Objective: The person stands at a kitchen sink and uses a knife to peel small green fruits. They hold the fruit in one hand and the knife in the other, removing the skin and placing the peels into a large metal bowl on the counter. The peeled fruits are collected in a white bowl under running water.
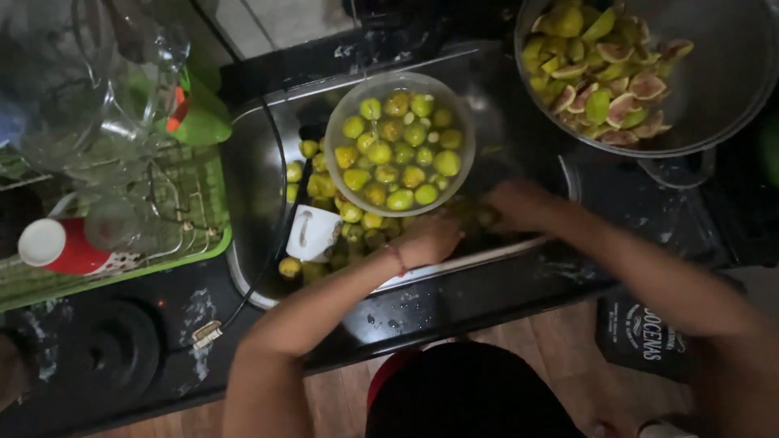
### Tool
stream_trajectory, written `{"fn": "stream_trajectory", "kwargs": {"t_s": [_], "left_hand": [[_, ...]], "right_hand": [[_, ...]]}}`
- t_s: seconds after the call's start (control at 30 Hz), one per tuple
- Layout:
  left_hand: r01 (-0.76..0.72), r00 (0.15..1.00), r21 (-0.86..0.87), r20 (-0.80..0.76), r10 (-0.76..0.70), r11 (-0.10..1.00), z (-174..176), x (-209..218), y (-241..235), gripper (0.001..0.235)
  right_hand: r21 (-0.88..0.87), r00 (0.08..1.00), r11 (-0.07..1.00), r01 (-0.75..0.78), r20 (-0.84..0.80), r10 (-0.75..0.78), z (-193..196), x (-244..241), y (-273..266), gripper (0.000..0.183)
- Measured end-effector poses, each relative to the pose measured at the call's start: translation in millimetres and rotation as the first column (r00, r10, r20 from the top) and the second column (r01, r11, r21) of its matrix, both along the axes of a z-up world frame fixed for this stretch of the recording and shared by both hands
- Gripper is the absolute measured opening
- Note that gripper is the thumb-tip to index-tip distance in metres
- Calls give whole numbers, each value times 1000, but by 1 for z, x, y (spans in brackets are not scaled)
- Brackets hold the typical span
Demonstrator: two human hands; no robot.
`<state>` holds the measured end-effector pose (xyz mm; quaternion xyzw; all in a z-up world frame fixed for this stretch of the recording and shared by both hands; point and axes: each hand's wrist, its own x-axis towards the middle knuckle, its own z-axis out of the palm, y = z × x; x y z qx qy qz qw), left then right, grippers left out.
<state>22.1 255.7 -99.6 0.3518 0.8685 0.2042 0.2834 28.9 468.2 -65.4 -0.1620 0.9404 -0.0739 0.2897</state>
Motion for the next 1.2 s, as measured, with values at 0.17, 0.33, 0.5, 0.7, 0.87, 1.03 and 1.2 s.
{"fn": "stream_trajectory", "kwargs": {"t_s": [0.17,0.33,0.5,0.7,0.87,1.03,1.2], "left_hand": [[-99,961,-73,-266,76,992,-26,3,30,28],[-56,918,-86,-397,18,995,-44,2,50,24],[6,857,-143,-509,-78,990,74,16,11,11],[41,993,132,-111,-26,990,104,-9,-38,35],[-389,861,137,-297,412,911,137,-50,-122,48],[-233,960,-225,-210,187,946,97,-38,-166,32],[-136,915,-305,-403,2,943,10,-36,-180,26]], "right_hand": [[0,991,991,130,22,-130,15,9,14,63],[171,993,978,120,-5,-121,2,16,7,77],[196,980,960,197,-14,-199,18,12,2,71],[263,982,947,183,7,-191,16,11,15,79],[65,946,945,322,-62,-318,45,20,29,66],[270,982,952,143,-157,-103,77,16,7,68],[447,989,884,140,-17,-148,94,7,13,62]]}}
